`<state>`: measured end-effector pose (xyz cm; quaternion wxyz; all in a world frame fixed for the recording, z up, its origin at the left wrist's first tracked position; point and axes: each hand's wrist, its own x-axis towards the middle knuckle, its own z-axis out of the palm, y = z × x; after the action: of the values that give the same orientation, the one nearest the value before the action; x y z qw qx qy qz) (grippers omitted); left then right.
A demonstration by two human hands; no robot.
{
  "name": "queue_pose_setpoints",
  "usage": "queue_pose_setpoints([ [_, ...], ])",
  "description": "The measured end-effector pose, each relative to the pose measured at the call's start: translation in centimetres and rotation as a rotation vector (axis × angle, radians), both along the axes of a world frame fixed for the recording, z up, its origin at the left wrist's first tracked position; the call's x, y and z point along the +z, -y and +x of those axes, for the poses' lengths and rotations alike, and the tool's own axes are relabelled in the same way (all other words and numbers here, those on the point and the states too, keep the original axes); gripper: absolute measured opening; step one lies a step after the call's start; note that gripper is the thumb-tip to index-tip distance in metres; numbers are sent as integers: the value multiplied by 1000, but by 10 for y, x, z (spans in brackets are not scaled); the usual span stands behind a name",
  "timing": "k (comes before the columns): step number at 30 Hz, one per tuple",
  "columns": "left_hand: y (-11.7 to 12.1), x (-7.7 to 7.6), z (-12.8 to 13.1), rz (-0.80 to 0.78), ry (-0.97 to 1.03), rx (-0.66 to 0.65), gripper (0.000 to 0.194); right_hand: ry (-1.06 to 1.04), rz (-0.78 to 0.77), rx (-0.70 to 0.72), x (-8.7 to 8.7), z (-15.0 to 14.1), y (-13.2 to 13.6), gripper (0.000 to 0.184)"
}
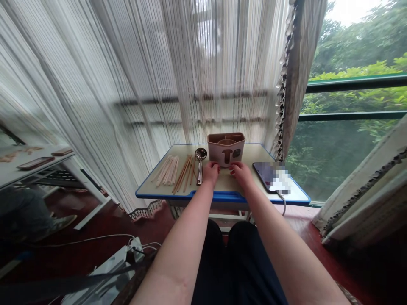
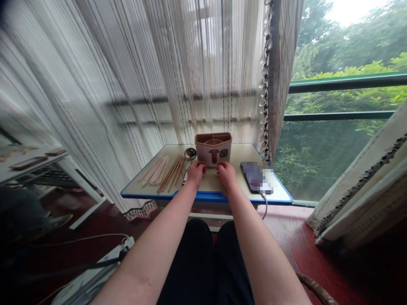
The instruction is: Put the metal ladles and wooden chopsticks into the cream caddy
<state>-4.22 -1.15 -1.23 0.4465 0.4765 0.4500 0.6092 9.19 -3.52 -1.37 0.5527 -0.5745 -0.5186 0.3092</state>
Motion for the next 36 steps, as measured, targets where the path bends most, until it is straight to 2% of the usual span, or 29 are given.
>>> queue_pose_setpoints([
  [9,-5,-6,1,17,-21,-3,12,21,27,23,-1,1,2,32],
  [18,2,0,4,-47,-32,-71,7,48,22,7,4,-3,5,27],
  [21,4,13,-1,-73,37,-27,10,67,41,-1,6,-4,5,24],
  [24,-2,37,-15,-4,78,56,20,41,34,17,8,-3,2,24],
  [27,-16,63,-33,110,54,62,27,14,-15,132,18,-7,-7,22],
  [30,-35,80,-51,145,51,67,28,-123,-36,260,37,-29,-19,24],
  [33,-56,85,-68,191,59,87,26,-265,12,336,52,-64,-31,27],
  [36,-74,78,-85,187,92,112,30,-252,195,271,49,-94,-44,28],
])
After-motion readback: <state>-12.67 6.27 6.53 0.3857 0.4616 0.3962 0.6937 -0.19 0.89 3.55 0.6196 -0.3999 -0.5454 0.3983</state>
